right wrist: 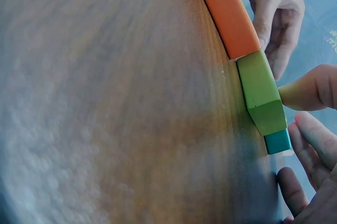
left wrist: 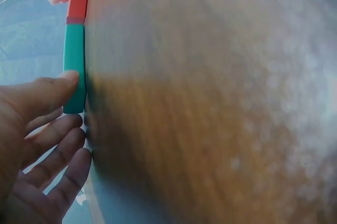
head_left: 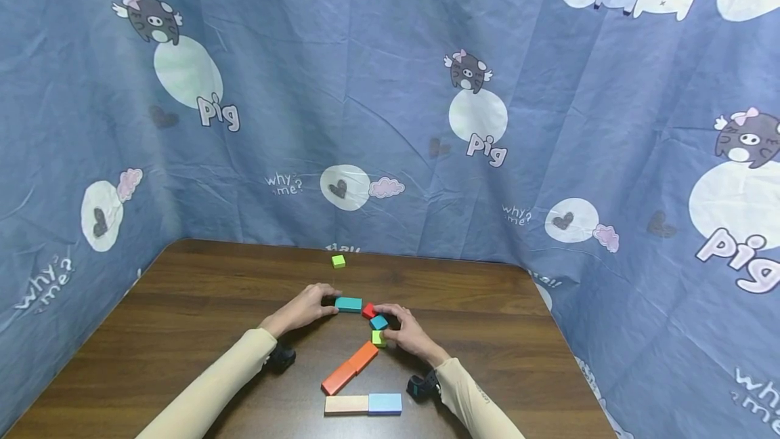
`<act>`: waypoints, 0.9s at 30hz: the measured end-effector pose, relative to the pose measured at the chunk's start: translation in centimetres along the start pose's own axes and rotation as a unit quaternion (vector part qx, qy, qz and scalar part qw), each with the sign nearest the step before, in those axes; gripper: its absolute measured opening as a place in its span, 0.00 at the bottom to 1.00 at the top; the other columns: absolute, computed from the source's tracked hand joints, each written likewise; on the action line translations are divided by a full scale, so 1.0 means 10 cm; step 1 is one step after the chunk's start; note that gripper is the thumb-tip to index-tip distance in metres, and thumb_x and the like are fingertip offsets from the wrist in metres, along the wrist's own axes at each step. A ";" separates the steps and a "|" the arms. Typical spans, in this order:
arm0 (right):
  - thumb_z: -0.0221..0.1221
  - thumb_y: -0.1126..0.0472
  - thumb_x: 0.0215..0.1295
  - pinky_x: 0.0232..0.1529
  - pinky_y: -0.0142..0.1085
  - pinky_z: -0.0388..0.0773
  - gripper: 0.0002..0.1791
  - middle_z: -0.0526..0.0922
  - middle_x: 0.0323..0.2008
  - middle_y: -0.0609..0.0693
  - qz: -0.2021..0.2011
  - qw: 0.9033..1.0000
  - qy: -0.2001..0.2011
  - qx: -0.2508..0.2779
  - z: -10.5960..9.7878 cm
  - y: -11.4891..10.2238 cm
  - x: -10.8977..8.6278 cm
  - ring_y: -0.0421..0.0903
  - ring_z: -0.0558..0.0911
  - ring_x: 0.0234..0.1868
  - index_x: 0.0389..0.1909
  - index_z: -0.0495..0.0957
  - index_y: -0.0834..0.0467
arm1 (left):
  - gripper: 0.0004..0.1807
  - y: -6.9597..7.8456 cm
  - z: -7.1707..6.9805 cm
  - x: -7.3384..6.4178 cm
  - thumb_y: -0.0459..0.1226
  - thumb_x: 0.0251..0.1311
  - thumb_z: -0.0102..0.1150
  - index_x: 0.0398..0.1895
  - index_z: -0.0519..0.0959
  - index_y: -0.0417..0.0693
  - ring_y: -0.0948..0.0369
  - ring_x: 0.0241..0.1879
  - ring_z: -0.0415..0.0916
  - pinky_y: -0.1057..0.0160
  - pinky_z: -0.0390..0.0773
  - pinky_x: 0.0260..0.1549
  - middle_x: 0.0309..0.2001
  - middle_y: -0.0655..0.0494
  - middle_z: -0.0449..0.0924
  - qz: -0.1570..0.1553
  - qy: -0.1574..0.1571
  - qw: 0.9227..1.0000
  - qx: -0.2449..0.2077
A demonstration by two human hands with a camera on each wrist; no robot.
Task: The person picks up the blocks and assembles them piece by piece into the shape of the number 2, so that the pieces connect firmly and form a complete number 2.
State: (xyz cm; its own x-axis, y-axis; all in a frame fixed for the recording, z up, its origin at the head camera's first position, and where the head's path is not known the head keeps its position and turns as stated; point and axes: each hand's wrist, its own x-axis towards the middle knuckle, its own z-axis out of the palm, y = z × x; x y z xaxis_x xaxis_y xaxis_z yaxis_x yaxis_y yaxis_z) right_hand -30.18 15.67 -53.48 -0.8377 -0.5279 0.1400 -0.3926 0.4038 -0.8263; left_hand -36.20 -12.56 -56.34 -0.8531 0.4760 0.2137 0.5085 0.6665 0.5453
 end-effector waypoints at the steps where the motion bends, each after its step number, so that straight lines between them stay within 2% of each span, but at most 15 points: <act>1: 0.60 0.72 0.55 0.62 0.50 0.56 0.29 0.72 0.61 0.62 0.001 1.000 0.000 0.000 0.00 0.02 0.01 0.62 0.68 0.62 0.61 0.70 0.65 | 0.21 0.00 0.00 0.00 0.41 0.59 0.64 0.54 0.79 0.41 0.49 0.54 0.77 0.49 0.74 0.52 0.51 0.48 0.82 -0.001 0.000 1.000 -0.003; 5: 0.60 0.72 0.55 0.61 0.50 0.57 0.29 0.73 0.61 0.60 0.000 1.000 0.010 -0.003 0.04 0.17 0.06 0.61 0.68 0.62 0.61 0.71 0.64 | 0.25 -0.01 -0.01 0.01 0.44 0.57 0.66 0.55 0.78 0.40 0.51 0.53 0.77 0.50 0.76 0.50 0.50 0.48 0.82 -0.010 -0.003 1.000 -0.024; 9: 0.61 0.70 0.55 0.61 0.47 0.58 0.29 0.74 0.60 0.55 -0.003 1.000 0.020 -0.017 0.09 0.36 0.11 0.56 0.70 0.61 0.61 0.72 0.59 | 0.28 0.00 -0.04 0.02 0.48 0.56 0.66 0.55 0.78 0.41 0.56 0.50 0.78 0.53 0.77 0.49 0.49 0.51 0.82 -0.036 -0.013 0.998 -0.054; 14: 0.63 0.65 0.54 0.59 0.45 0.60 0.30 0.74 0.61 0.51 -0.001 1.000 0.014 -0.017 0.08 0.43 0.11 0.52 0.69 0.60 0.60 0.73 0.54 | 0.28 0.00 -0.09 0.03 0.52 0.60 0.61 0.55 0.78 0.41 0.56 0.51 0.79 0.54 0.78 0.48 0.50 0.51 0.82 -0.062 -0.022 0.995 -0.078; 18: 0.63 0.65 0.53 0.59 0.46 0.60 0.30 0.75 0.61 0.50 0.005 1.000 0.012 -0.008 0.08 0.43 0.11 0.51 0.69 0.60 0.60 0.74 0.52 | 0.23 -0.03 -0.14 0.06 0.49 0.64 0.58 0.54 0.79 0.42 0.56 0.51 0.80 0.53 0.78 0.48 0.50 0.51 0.83 -0.070 -0.025 0.993 -0.089; 25: 0.60 0.73 0.54 0.59 0.48 0.60 0.29 0.73 0.60 0.62 -0.005 1.000 0.006 0.001 0.00 0.03 0.01 0.60 0.68 0.60 0.60 0.71 0.65 | 0.14 -0.11 -0.22 0.15 0.39 0.63 0.60 0.47 0.81 0.40 0.63 0.35 0.79 0.59 0.78 0.36 0.41 0.51 0.84 -0.092 0.004 0.993 -0.073; 27: 0.60 0.73 0.54 0.59 0.48 0.59 0.28 0.73 0.60 0.62 -0.005 1.000 0.007 0.002 0.01 0.02 0.01 0.60 0.69 0.60 0.60 0.71 0.66 | 0.13 -0.13 -0.24 0.17 0.37 0.62 0.60 0.46 0.81 0.39 0.63 0.34 0.79 0.61 0.77 0.34 0.39 0.51 0.84 -0.098 0.014 0.993 -0.068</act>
State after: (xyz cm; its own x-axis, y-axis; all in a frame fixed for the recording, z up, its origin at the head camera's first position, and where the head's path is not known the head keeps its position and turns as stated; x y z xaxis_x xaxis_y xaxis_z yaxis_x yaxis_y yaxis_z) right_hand -30.32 15.68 -53.70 -0.8385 -0.5218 0.1567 -0.4004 0.3953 -0.8267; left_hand -38.59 -14.02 -54.80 -0.9379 0.3272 0.1151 0.3142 0.6606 0.6819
